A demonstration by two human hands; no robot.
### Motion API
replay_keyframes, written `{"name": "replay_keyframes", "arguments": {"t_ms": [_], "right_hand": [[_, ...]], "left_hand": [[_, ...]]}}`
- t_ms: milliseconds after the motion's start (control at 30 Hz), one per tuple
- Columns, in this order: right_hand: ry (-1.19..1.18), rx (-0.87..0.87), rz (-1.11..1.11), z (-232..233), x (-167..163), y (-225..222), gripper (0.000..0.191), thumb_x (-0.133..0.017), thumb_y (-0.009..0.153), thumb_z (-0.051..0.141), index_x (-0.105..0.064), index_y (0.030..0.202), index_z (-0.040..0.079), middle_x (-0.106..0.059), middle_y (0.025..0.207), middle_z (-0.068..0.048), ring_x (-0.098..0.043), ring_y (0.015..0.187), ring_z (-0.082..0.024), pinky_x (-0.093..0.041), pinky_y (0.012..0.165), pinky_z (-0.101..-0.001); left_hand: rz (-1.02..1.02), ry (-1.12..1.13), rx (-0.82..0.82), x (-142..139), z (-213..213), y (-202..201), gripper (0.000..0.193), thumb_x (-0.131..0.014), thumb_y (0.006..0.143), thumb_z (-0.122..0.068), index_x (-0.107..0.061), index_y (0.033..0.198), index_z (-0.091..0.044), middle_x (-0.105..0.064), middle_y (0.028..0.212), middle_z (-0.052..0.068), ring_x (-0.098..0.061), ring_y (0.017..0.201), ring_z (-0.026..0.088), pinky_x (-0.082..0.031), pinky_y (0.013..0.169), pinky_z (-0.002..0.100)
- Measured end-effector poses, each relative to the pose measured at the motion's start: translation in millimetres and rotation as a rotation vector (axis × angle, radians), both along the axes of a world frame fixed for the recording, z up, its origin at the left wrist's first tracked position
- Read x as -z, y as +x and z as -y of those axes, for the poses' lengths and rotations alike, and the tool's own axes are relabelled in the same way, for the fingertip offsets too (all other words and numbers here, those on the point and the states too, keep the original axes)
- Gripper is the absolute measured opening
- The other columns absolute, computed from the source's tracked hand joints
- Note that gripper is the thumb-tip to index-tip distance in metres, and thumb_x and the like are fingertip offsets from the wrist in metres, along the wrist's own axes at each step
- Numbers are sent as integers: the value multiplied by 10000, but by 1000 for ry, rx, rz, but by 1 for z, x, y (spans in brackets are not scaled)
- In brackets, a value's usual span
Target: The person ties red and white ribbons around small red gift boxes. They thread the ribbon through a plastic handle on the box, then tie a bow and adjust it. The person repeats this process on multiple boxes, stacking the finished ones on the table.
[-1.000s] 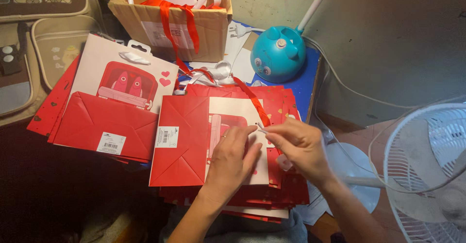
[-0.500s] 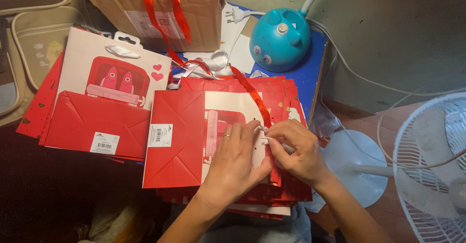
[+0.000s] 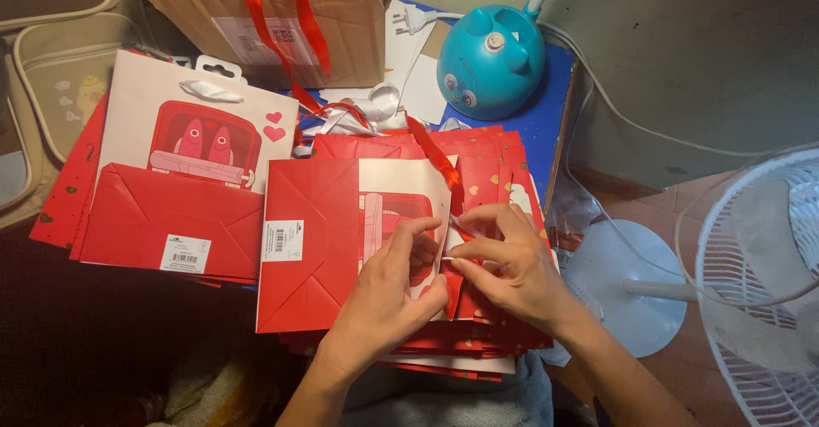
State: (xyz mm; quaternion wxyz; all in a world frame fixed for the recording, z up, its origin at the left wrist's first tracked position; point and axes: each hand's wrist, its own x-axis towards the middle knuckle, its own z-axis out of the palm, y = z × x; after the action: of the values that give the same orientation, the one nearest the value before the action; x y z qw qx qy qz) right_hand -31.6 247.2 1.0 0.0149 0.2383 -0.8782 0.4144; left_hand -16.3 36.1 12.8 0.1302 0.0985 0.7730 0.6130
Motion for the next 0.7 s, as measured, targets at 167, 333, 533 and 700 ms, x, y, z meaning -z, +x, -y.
{"name": "replay_keyframes", "arguments": {"t_ms": [167,333,533,700], "right_hand": [[1,27,73,-1,-1,0,134,-789,814,141,-818,941,109,-663,1149,-49,-593,1003,-215,-501,860,-341],[9,9,88,-2,-5,1,126,-783,817,160,-807,926,103,-656,1164,-71,-606,1063,-229,-506,900,-351],[66,35,110,0,-9,1,130,-778,801,161,-802,914,100,-660,1155,-62,-617,1090,-236,-512,881,-350],[107,29,85,0,-9,1,124,-783,793,167,-792,891,91,-658,1138,-59,-619,1075,-242,-505,883,-358]], "left_hand": [[-2,23,29,2,0,0,608,-755,849,-147,-485,1388,-65,-690,1067,116,-723,1022,216,-586,935,328],[52,32,35,3,1,1,676,-847,787,-219,-520,1362,-83,-694,1137,110,-724,1073,216,-596,944,324],[-110,-76,41,0,5,1,514,-839,788,-197,-642,1237,-41,-687,1175,108,-693,1082,240,-567,927,350],[-117,-58,65,0,7,0,526,-818,775,-171,-652,1257,-43,-683,1186,94,-671,1091,242,-568,929,349]]}}
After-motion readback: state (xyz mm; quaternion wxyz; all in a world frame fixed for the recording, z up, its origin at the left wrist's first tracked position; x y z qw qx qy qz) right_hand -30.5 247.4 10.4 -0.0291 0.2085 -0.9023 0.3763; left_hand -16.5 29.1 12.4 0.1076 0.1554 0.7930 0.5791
